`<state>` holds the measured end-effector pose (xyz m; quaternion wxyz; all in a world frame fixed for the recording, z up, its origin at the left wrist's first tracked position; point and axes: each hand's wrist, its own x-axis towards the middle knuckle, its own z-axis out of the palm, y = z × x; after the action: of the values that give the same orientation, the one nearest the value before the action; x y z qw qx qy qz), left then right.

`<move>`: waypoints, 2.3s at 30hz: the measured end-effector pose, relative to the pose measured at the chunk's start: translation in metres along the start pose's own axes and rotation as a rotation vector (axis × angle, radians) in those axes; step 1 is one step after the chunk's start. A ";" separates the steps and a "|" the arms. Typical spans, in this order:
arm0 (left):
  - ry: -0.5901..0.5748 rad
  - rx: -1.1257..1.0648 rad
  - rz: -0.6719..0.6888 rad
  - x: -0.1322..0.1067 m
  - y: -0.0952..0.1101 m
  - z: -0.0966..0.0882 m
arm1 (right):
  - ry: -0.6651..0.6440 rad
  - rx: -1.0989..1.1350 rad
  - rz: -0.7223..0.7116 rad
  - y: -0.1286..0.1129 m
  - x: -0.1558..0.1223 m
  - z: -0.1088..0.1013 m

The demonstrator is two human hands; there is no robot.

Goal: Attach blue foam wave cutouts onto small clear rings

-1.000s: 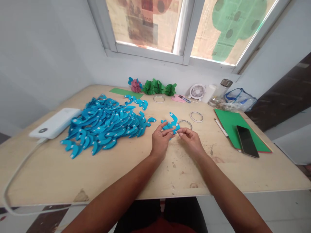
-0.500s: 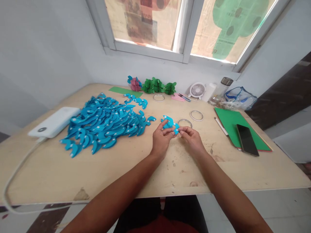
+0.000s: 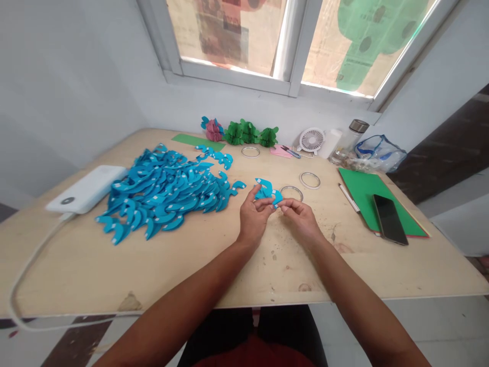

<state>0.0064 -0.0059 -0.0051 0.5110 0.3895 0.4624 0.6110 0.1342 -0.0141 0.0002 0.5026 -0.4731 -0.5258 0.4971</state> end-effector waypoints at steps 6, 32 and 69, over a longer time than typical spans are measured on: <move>-0.009 0.015 0.017 0.000 0.000 0.000 | 0.004 -0.019 -0.005 0.000 0.001 0.000; 0.000 -0.015 -0.042 -0.002 0.002 0.001 | 0.007 -0.074 -0.044 0.002 0.002 -0.002; -0.001 -0.024 -0.020 0.000 -0.002 0.001 | 0.019 -0.113 -0.083 0.003 0.001 0.001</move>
<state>0.0074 -0.0061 -0.0065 0.5220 0.3788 0.4588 0.6112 0.1333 -0.0125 -0.0032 0.5002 -0.4832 -0.5672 0.4412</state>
